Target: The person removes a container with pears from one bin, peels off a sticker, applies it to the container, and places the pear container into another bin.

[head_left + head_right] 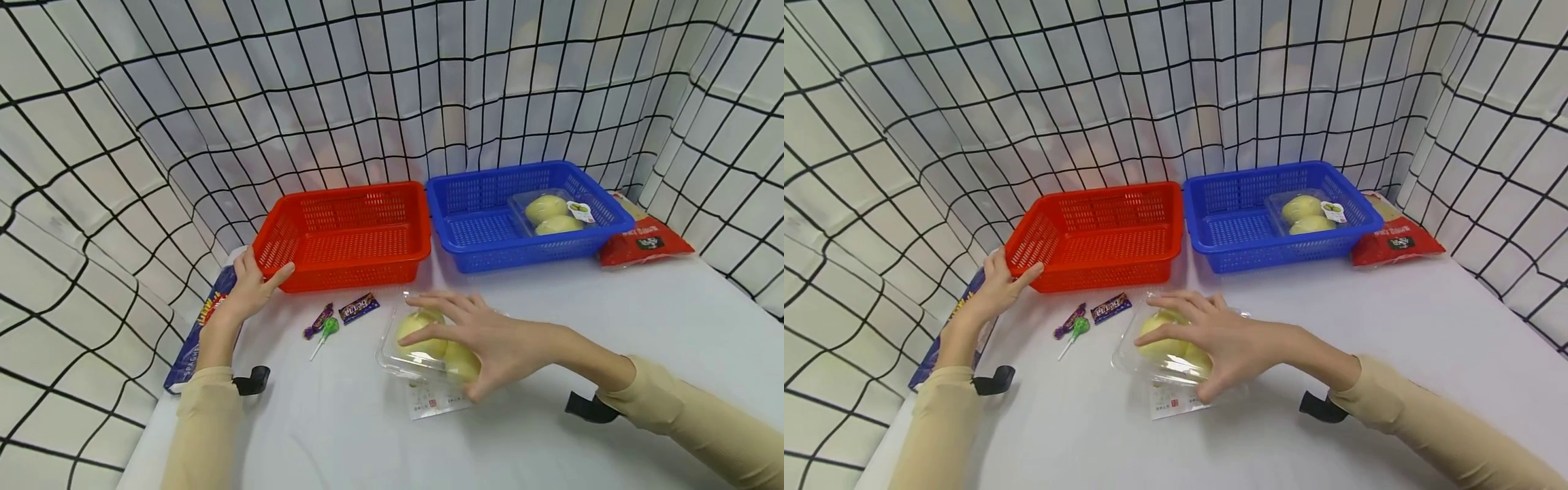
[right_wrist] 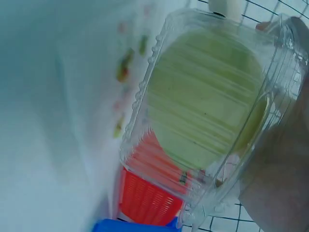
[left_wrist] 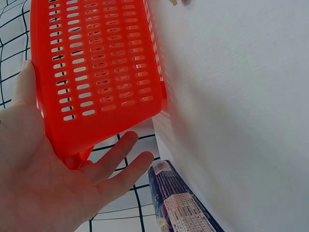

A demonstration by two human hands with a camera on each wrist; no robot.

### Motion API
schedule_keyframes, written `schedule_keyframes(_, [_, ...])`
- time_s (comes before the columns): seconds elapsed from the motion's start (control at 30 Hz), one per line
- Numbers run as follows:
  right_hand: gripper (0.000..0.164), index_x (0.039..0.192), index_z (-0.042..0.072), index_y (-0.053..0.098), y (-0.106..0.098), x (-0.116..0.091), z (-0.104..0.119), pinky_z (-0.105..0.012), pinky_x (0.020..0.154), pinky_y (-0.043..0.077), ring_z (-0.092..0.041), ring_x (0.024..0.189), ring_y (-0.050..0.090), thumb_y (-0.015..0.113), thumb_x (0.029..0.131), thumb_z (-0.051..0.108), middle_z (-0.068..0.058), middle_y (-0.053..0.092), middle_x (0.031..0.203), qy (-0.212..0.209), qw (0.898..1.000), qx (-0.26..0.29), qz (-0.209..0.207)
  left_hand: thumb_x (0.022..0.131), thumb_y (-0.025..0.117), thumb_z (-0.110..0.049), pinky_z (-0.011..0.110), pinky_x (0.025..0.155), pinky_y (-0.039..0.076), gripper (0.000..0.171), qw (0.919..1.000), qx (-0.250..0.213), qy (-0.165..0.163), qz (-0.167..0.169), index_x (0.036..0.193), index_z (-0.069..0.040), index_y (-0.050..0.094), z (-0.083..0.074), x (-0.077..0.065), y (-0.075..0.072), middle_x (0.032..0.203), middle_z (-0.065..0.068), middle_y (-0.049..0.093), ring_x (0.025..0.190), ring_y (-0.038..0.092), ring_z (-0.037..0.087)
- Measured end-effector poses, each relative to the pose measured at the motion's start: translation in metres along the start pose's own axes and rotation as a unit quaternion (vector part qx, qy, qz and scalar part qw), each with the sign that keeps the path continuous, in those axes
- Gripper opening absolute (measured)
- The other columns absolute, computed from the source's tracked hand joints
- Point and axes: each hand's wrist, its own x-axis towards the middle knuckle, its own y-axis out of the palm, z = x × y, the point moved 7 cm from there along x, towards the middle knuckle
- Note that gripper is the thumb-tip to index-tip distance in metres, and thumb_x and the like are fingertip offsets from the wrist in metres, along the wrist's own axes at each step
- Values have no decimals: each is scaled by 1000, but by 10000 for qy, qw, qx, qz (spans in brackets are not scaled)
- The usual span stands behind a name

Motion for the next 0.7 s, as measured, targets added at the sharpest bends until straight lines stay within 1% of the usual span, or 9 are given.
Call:
schedule_keyframes(0.1, [101, 153, 53, 34, 13, -9, 4, -69, 114, 29, -26, 159, 8, 79, 65, 34, 4, 7, 174, -191, 9996, -22, 229, 100, 48, -63, 75, 114, 32, 106, 10000, 2, 44, -64, 161, -4, -17, -2, 0, -2, 164, 28, -14, 148, 11, 53])
schedule_keyframes(0.17, [102, 153, 54, 33, 21, -14, 7, -71, 115, 28, -25, 159, 7, 80, 65, 33, 6, 6, 174, -241, 9988, 27, 432, 100, 49, -62, 75, 114, 33, 105, 10000, -17, 51, -71, 161, -4, -15, -2, -1, -2, 163, 29, -12, 147, 12, 52])
schedule_keyframes(0.27, [102, 154, 55, 32, 29, -23, 10, -73, 114, 28, -28, 160, 8, 80, 66, 34, 7, 8, 174, -302, 9976, -14, 622, 101, 49, -61, 74, 114, 33, 106, 10000, -57, 41, -49, 160, -4, -16, -3, -2, 1, 162, 30, -9, 146, 13, 52])
schedule_keyframes(0.33, [103, 154, 55, 31, 32, -28, 12, -76, 113, 27, -31, 161, 7, 80, 66, 34, 7, 8, 174, -312, 9971, -64, 692, 100, 49, -62, 73, 115, 33, 107, 10000, -85, -6, -23, 160, -4, -18, -2, -2, 2, 162, 29, -9, 146, 12, 52])
schedule_keyframes(0.4, [104, 154, 56, 30, 33, -31, 13, -75, 113, 27, -32, 161, 6, 80, 66, 34, 8, 8, 174, -307, 9967, -113, 739, 100, 49, -63, 73, 115, 32, 108, 9999, -88, -42, -35, 160, -4, -20, -2, -3, 2, 163, 29, -10, 146, 12, 52])
schedule_keyframes(0.53, [105, 154, 58, 27, 36, -32, 13, -74, 115, 25, -27, 161, 5, 80, 67, 33, 11, 5, 174, -190, 9954, -77, 933, 100, 48, -63, 73, 115, 33, 108, 10000, -25, -32, -69, 160, -4, -19, -1, -3, 0, 163, 29, -11, 146, 12, 53])
schedule_keyframes(0.63, [105, 154, 60, 22, 39, -34, 13, -73, 118, 21, -24, 161, 4, 79, 70, 35, 13, 1, 174, -15, 9932, -51, 1160, 101, 48, -62, 73, 115, 32, 106, 10000, 15, 19, -72, 160, -3, -17, -2, -3, -2, 162, 30, -11, 146, 11, 52])
schedule_keyframes(0.7, [102, 155, 60, 20, 40, -35, 12, -75, 119, 16, -24, 161, 2, 78, 74, 37, 13, -2, 174, 81, 9917, -19, 1287, 101, 48, -61, 74, 115, 32, 105, 9999, 37, 54, -80, 160, -3, -16, -3, -1, -3, 162, 31, -10, 146, 12, 52])
